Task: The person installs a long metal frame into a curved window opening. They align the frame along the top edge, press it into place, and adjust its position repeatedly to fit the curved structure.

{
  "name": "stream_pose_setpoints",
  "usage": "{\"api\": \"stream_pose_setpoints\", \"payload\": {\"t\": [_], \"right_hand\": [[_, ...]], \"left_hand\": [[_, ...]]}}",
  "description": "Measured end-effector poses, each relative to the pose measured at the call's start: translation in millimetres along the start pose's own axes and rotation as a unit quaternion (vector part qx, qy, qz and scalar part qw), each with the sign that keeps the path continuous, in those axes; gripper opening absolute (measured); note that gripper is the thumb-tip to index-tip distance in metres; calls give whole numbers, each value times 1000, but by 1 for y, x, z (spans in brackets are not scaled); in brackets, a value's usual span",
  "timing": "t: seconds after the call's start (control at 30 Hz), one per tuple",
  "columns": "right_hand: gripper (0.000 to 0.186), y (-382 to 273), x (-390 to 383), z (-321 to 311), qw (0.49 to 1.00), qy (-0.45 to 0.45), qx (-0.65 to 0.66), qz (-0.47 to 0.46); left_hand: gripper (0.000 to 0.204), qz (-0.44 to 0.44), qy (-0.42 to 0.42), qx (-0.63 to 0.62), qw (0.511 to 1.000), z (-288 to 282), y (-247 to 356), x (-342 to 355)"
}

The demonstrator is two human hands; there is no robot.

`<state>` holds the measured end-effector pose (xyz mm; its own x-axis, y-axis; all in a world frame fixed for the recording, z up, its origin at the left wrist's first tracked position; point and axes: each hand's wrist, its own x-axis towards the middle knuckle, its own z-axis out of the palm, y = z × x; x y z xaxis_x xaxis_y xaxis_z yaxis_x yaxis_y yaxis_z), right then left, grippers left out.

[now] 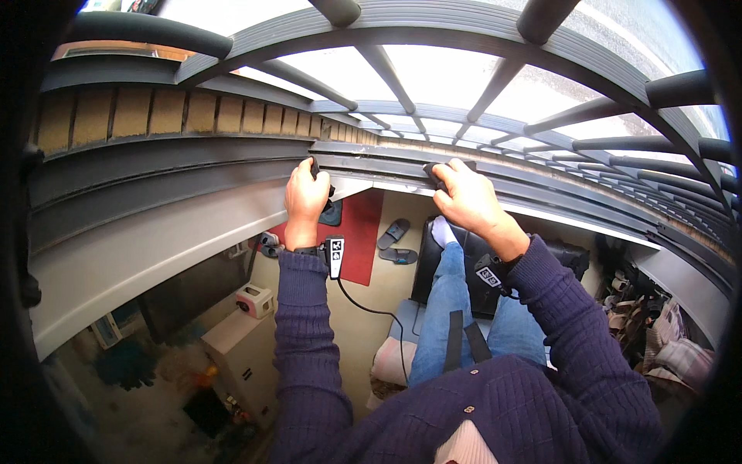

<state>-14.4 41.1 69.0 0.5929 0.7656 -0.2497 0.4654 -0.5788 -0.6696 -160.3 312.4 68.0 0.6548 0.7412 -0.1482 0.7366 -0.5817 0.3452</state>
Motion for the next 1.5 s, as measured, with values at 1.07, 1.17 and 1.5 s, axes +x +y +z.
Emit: {"api": "stream_pose_setpoints", "payload": {"t": [1.07, 1.17, 1.5], "right_hand": [[23, -52, 60, 59, 997, 46, -60, -31], [25, -51, 60, 59, 997, 48, -55, -36], [29, -68, 86, 78, 999, 10, -10, -49]], "left_hand": [[13, 239, -43, 170, 955, 15, 11, 25], [14, 227, -51, 140, 962, 17, 15, 15], [25, 167, -70, 79, 980, 19, 22, 6]]}}
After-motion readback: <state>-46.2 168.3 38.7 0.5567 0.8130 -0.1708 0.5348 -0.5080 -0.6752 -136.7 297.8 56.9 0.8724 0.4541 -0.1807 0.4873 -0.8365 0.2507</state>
